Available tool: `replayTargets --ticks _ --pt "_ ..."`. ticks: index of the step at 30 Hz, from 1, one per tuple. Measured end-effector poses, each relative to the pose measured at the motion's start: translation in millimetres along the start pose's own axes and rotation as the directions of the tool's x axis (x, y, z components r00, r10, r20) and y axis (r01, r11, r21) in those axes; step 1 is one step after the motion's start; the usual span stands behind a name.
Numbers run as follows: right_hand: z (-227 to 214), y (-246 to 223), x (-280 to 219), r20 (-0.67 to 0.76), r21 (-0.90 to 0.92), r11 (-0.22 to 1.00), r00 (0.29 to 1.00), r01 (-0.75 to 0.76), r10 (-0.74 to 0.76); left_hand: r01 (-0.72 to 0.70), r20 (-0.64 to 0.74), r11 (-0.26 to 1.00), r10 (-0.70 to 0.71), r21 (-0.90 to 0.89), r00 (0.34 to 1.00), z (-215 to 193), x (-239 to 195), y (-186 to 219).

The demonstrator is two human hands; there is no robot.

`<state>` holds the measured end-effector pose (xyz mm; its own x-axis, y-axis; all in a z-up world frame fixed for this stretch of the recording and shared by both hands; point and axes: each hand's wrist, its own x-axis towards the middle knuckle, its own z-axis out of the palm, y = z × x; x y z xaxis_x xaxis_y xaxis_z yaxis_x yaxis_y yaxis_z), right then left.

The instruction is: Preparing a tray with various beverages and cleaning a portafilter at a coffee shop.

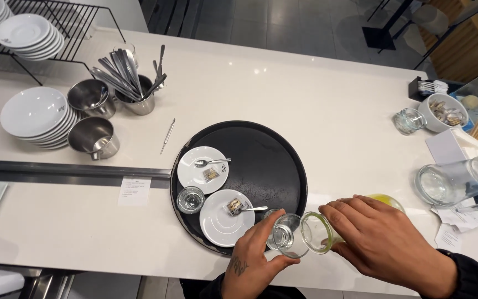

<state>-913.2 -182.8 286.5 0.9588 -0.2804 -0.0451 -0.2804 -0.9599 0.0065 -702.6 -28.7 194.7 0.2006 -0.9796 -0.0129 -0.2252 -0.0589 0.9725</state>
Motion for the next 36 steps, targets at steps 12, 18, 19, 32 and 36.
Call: replayTargets --ticks 12,18,19,32,36 --pt "-6.4 -1.5 6.6 0.257 -0.058 0.997 0.964 -0.047 0.061 -0.041 0.015 0.998 0.042 -0.041 0.999 3.4 -1.2 -0.4" --pt "-10.3 -7.2 10.5 0.321 -0.125 0.992 0.945 -0.025 0.064 -0.08 0.007 0.997 0.08 -0.018 0.997 4.9 -1.7 -5.1" --pt "-10.4 -8.1 10.5 0.327 -0.141 0.99 0.943 -0.012 0.058 -0.107 -0.001 0.994 0.107 -0.009 0.994 5.5 -2.1 -6.3" --pt "-29.2 -22.8 24.5 0.541 -0.239 0.969 0.819 -0.068 0.191 -0.073 0.037 0.996 0.075 -0.042 0.997 6.6 -0.9 -2.9" --pt "-27.0 -20.5 21.5 0.579 -0.27 0.96 0.786 -0.069 0.219 -0.077 0.039 0.996 0.079 -0.044 0.996 7.7 0.5 -1.7"
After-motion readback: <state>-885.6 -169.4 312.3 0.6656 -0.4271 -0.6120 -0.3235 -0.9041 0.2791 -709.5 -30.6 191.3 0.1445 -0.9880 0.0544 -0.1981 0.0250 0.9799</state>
